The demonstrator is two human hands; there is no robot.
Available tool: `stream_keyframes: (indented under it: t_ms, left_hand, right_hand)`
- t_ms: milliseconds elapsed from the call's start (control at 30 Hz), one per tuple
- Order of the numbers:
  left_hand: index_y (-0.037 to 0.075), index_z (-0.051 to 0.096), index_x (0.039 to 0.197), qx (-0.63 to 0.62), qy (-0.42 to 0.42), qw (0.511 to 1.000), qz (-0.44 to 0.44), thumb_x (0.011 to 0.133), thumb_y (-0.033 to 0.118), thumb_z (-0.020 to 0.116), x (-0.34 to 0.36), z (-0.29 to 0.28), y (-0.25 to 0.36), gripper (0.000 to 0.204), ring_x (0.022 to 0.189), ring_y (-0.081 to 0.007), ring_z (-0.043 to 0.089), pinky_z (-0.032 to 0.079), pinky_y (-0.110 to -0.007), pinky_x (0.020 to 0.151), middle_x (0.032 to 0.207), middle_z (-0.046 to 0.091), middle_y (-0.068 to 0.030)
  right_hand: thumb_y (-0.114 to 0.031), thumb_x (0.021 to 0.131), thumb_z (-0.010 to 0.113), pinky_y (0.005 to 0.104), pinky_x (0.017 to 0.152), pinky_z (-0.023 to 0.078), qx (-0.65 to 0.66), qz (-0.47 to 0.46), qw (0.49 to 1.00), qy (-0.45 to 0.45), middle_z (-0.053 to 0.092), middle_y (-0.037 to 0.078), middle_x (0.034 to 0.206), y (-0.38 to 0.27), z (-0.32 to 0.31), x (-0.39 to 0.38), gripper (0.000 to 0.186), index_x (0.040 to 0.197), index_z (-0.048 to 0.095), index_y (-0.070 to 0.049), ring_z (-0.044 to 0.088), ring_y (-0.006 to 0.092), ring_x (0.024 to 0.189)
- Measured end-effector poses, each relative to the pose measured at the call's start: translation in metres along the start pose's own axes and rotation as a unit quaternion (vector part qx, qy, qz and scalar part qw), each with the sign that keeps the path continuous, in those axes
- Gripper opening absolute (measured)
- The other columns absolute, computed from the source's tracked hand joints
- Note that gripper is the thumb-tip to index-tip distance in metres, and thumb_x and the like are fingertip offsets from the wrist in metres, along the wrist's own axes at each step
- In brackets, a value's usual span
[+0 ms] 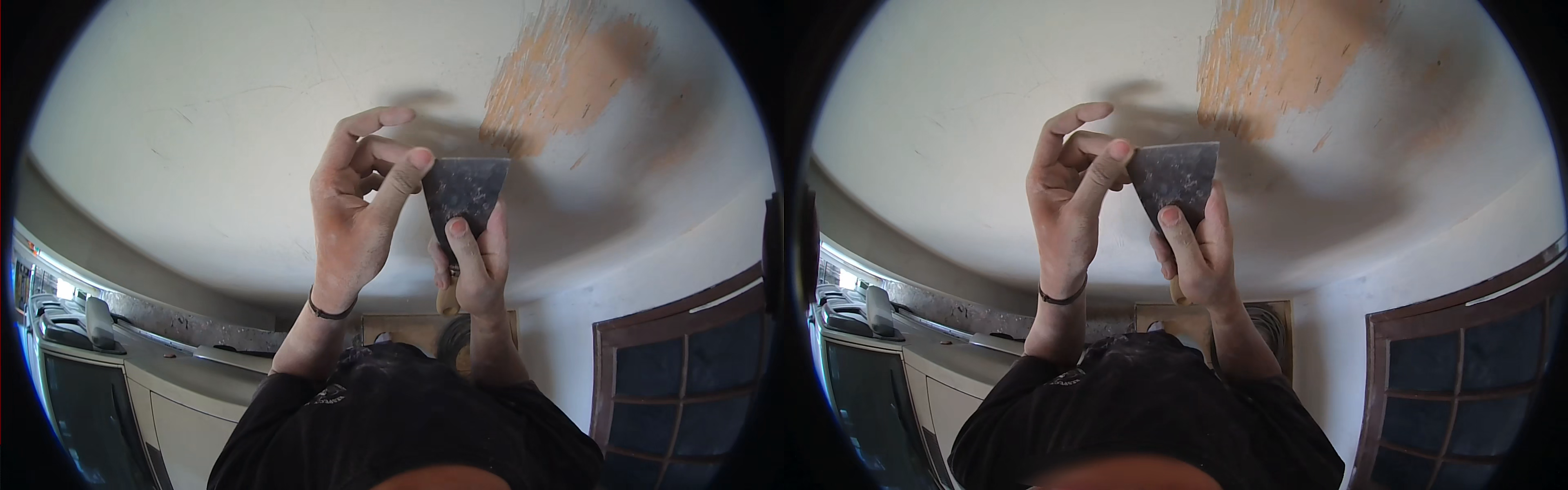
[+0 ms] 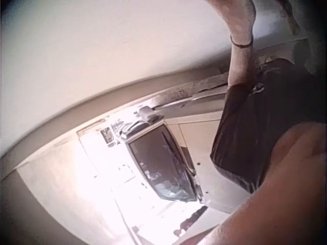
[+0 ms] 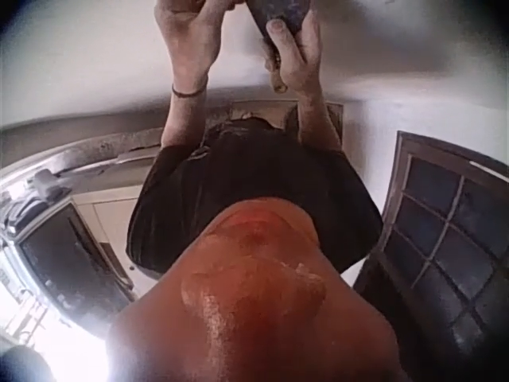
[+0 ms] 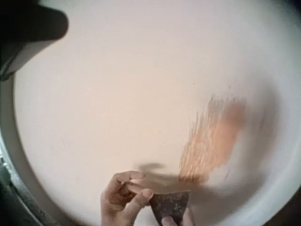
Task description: Scraping old paint or plaster off a wall using a putty knife.
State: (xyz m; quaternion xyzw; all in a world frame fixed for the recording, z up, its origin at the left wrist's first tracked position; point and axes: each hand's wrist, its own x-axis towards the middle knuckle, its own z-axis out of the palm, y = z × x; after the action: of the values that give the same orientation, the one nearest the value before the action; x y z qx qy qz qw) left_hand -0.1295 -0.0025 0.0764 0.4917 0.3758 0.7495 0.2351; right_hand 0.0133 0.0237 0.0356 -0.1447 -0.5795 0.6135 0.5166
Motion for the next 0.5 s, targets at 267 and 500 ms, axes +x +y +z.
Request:
stream_keyframes:
  t_ms: [267, 500]
  left_hand:
    - [0.003, 0.049, 0.138, 0.010, 0.026, 0.999, 0.042, 0.106, 0.027, 0.050, 0.001, -0.009, 0.004, 0.039, 0.072, -0.0088, 0.061, 0.048, -0.022, 0.064, 0.103, 0.071, -0.0098]
    - [0.004, 0.068, 0.109, 0.050, -0.123, 0.990, -0.048, 0.093, 0.016, 0.073, -0.009, -0.008, -0.014, 0.021, 0.072, -0.0086, 0.062, 0.050, -0.025, 0.066, 0.091, 0.071, -0.0049]
  right_hand:
    - [-0.016, 0.106, 0.050, 0.0194, 0.039, 0.034, 0.015, 0.007, 1.000, 0.003, 0.054, 0.004, 0.086, 0.007, -0.004, -0.008, 0.025, 0.122, 0.037, -0.003, 0.045, 0.0052, 0.050]
    - [-0.019, 0.103, 0.056, 0.0193, 0.044, 0.038, -0.043, -0.004, 0.999, -0.018, 0.059, 0.004, 0.088, 0.015, -0.012, -0.010, 0.034, 0.125, 0.037, -0.003, 0.051, 0.0056, 0.056]
